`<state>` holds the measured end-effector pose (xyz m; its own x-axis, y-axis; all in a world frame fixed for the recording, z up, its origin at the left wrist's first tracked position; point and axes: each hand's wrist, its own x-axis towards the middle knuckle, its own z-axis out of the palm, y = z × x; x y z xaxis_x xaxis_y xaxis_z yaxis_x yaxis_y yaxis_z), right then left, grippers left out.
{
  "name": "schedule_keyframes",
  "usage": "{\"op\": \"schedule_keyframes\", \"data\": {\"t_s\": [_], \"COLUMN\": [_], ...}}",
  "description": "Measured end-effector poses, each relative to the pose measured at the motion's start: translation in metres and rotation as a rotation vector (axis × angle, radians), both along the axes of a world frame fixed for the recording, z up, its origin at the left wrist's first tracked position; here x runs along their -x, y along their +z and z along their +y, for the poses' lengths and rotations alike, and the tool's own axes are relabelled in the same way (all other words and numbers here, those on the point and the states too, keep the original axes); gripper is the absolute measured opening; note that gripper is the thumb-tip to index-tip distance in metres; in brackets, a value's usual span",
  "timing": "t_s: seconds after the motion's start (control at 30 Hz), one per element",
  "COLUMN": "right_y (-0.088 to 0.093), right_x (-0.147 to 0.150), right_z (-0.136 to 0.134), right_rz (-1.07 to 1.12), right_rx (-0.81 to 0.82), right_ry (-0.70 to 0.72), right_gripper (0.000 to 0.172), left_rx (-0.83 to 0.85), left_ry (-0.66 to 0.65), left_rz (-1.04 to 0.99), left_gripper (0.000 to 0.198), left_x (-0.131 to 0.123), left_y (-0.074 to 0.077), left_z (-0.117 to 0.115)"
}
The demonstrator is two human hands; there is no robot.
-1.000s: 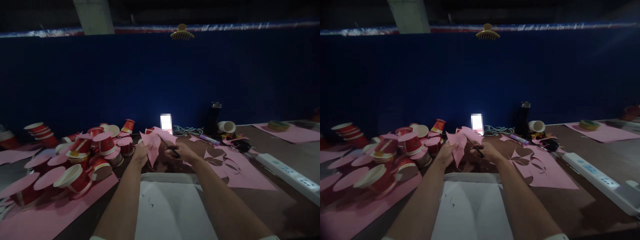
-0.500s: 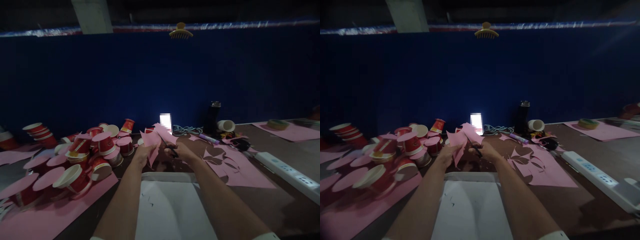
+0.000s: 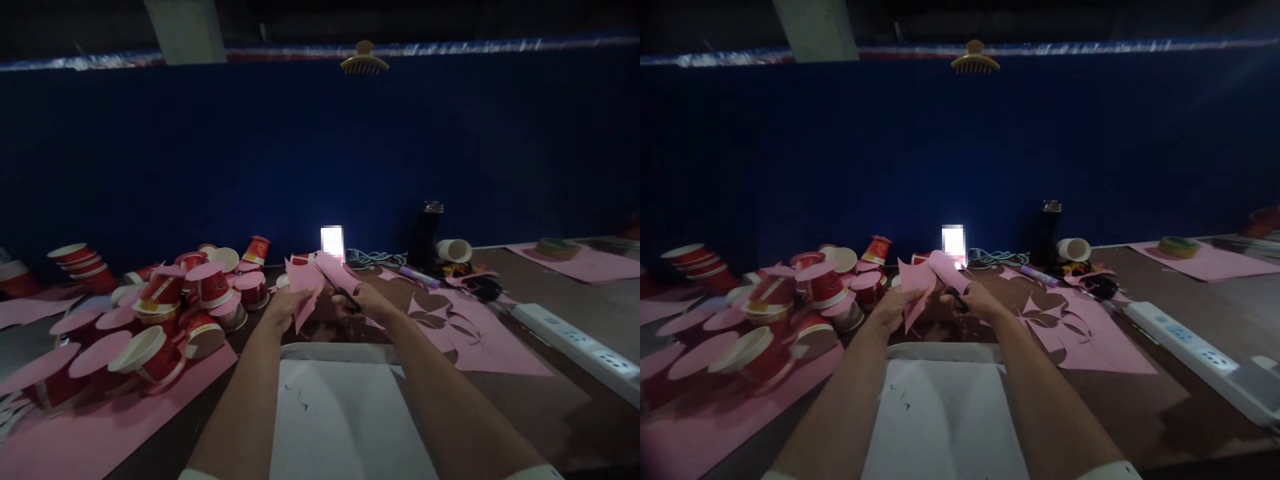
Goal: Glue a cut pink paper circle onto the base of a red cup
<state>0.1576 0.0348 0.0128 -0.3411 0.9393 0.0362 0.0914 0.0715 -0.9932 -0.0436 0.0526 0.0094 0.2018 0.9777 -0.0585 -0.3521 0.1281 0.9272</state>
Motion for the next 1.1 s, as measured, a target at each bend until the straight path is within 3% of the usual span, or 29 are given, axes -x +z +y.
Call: {"op": "schedule_keyframes", "data": {"t_s": [0.43,0.6,0.83,1.1], "right_y": [-0.004,0.001,0.008,0.009], "right_x": [0.001,0.003,0.005,0.004], "right_z": [0.001,-0.001,-0.006,-0.006], "right_rz": [0.059,-0.032,-0.068,-0.18], "right_rx": [0.05,0.071,-0.037,0.013], "right_ry": [-0.033,-0.101,-0.104,-0.159], "right_gripper": [0.038,0.035,0.031,0.034], "left_rx": [-0.013,-0.019,-0.058,-0.048], "left_ry": [0.021,0.055,0.063,0.034], "left_rz": [-0.015,0.028,0.019,0.018], "left_gripper": [0.038,0.037,0.034,0.04], "left_x": [0.001,0.0,-0.004,-0.003], "left_y": [0.001,-0.002,0.001,0.0], "left_z": [0.001,0.002,-0.001,0.0]}}
